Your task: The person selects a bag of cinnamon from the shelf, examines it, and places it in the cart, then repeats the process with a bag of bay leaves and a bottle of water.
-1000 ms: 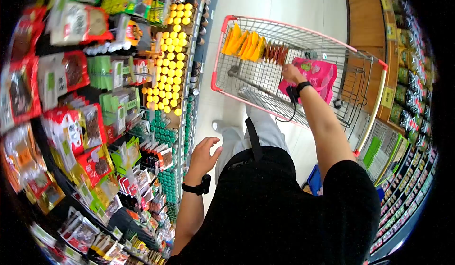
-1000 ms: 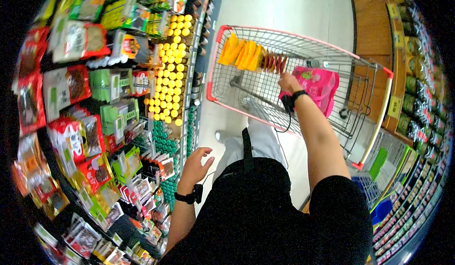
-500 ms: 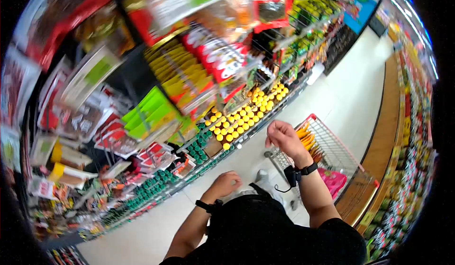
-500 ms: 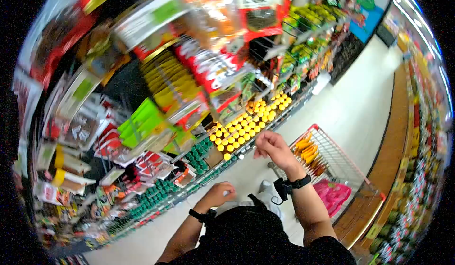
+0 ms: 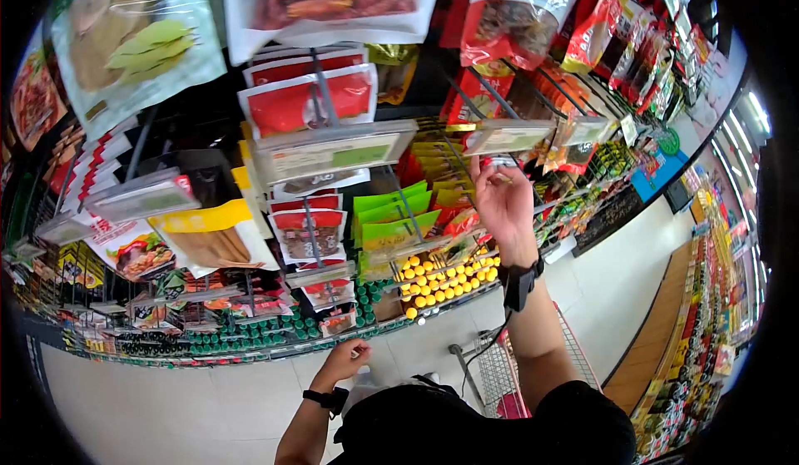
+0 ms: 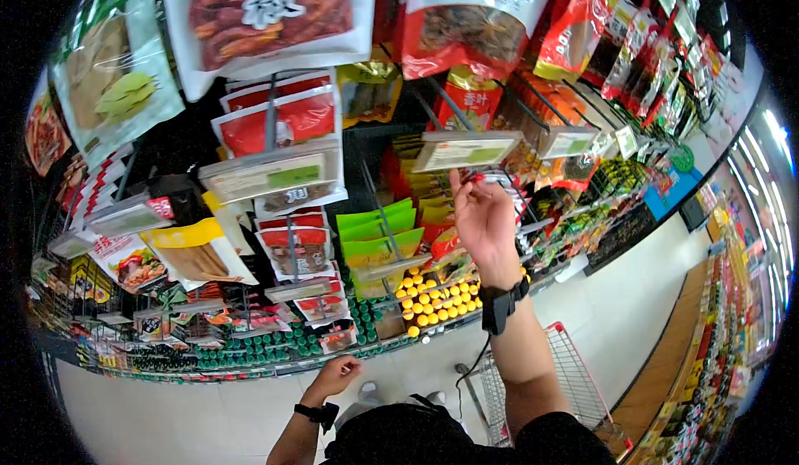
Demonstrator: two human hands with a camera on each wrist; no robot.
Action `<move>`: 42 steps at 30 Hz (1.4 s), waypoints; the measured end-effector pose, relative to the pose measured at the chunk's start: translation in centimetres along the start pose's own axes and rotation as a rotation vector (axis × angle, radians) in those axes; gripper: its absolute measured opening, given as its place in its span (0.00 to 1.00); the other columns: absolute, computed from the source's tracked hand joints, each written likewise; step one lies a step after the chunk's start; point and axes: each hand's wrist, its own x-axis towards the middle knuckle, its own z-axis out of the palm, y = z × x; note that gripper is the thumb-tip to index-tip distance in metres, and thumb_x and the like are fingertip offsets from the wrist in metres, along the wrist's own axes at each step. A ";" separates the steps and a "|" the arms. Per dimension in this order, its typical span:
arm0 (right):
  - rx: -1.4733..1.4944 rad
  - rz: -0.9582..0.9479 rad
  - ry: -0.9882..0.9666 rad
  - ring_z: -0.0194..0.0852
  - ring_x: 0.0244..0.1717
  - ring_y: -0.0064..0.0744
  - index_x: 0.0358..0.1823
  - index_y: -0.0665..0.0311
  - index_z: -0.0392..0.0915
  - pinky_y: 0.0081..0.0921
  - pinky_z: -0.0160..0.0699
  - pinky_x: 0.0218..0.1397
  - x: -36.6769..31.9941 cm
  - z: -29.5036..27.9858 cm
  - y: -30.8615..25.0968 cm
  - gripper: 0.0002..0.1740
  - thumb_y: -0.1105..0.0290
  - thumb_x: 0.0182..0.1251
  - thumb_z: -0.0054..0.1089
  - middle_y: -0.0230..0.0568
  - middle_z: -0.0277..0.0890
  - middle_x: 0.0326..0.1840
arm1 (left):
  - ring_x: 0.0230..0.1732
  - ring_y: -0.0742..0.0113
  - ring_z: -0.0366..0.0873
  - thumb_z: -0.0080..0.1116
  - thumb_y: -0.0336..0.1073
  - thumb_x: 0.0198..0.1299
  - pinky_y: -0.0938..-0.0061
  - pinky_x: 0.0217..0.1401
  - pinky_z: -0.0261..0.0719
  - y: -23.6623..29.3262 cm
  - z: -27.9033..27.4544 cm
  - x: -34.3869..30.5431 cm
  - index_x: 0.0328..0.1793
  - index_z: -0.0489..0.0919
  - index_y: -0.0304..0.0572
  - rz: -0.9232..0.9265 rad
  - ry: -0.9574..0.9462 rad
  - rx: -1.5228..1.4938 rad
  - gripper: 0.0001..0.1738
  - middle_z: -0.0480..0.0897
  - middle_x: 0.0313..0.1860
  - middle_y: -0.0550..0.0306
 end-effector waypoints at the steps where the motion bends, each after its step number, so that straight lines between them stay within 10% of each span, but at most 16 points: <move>1: 0.034 0.006 -0.009 0.72 0.66 0.50 0.51 0.79 0.70 0.24 0.87 0.55 1.4 0.1 -0.1 0.12 0.81 0.68 0.55 0.53 0.71 0.58 | 0.37 0.66 0.83 0.65 0.41 0.67 0.70 0.42 0.81 -0.2 -0.3 -0.2 0.45 0.82 0.40 -0.026 0.020 -0.004 0.12 0.86 0.36 0.57; 11: 0.138 -0.190 0.041 0.78 0.58 0.49 0.63 0.72 0.70 0.30 0.87 0.50 6.5 0.1 0.3 0.19 0.66 0.80 0.44 0.52 0.72 0.64 | 0.37 0.69 0.83 0.65 0.40 0.67 0.71 0.43 0.82 -0.6 0.6 0.2 0.48 0.83 0.38 0.047 -0.024 -0.032 0.13 0.87 0.37 0.57; 14: -0.051 -0.116 0.014 0.70 0.38 0.27 0.48 0.67 0.73 0.25 0.77 0.44 4.0 1.6 0.8 0.12 0.67 0.80 0.43 0.38 0.74 0.42 | 0.37 0.69 0.83 0.65 0.41 0.67 0.71 0.43 0.82 0.1 0.8 0.2 0.48 0.83 0.38 0.025 -0.063 -0.049 0.13 0.86 0.37 0.57; 22: 0.013 -0.151 0.149 0.71 0.33 0.30 0.43 0.65 0.76 0.24 0.77 0.38 7.7 0.5 0.5 0.10 0.65 0.72 0.54 0.36 0.77 0.34 | 0.38 0.68 0.83 0.64 0.41 0.68 0.71 0.44 0.81 0.6 2.1 0.7 0.49 0.82 0.38 0.086 -0.173 0.064 0.13 0.86 0.38 0.56; 29: 0.058 -0.106 -0.035 0.54 0.23 0.21 0.31 0.57 0.66 0.22 0.56 0.28 4.5 1.4 1.1 0.14 0.64 0.74 0.60 0.25 0.61 0.25 | 0.39 0.68 0.82 0.64 0.43 0.68 0.71 0.45 0.81 0.4 1.5 -0.6 0.49 0.83 0.38 0.051 -0.207 0.108 0.15 0.86 0.40 0.57; 42: -0.274 -0.340 -0.079 0.58 0.24 0.18 0.36 0.54 0.68 0.20 0.61 0.29 -14.4 -5.6 0.6 0.04 0.69 0.73 0.49 0.22 0.60 0.22 | 0.37 0.72 0.79 0.63 0.42 0.70 0.72 0.45 0.80 0.3 2.5 1.8 0.47 0.82 0.36 0.028 -0.297 0.085 0.15 0.84 0.37 0.58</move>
